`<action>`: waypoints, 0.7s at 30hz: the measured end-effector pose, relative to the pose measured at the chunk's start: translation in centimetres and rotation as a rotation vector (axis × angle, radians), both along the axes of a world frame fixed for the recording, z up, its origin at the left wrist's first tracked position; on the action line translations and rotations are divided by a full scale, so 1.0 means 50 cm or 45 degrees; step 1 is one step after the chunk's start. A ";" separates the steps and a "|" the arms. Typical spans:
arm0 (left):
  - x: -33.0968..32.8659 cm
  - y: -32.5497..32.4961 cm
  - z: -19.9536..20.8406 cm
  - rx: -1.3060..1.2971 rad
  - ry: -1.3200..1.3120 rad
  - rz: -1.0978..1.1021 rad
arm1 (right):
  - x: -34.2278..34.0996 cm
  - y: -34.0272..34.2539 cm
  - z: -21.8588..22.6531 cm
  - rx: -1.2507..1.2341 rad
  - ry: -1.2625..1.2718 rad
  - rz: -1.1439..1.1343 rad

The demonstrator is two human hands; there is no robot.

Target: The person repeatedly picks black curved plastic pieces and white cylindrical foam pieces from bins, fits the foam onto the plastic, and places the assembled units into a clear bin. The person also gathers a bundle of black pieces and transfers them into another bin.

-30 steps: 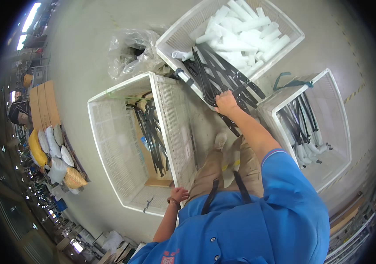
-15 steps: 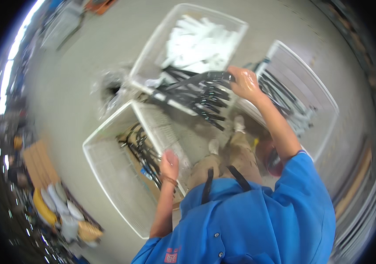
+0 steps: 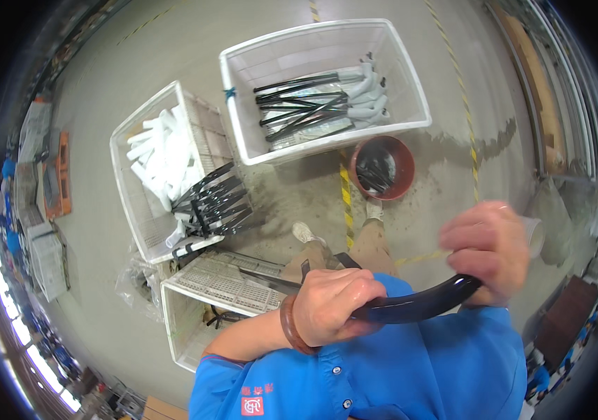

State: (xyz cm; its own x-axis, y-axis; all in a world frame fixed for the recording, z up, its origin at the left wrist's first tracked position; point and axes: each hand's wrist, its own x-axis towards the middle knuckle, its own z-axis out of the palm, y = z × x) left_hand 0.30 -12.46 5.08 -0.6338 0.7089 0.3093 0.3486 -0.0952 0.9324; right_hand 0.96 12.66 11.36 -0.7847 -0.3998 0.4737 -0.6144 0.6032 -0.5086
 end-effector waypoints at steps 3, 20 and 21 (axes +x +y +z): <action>-0.032 0.092 -0.102 -0.209 0.279 0.313 | 0.008 0.179 -0.046 0.087 0.111 -0.248; 0.038 0.025 -0.834 -0.599 -0.916 1.218 | -0.045 0.256 -1.715 0.266 -2.038 -0.924; 0.029 0.027 -0.831 -0.586 -0.913 1.250 | -0.056 0.231 -1.781 0.010 -2.159 -1.261</action>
State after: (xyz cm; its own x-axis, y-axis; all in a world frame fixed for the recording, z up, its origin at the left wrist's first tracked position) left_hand 1.73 -11.11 -36.46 -0.8673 -0.1933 -0.4587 -0.4972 0.2907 0.8175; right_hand -1.86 24.21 -77.68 -0.2628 0.3936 -0.8809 0.9206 0.3755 -0.1069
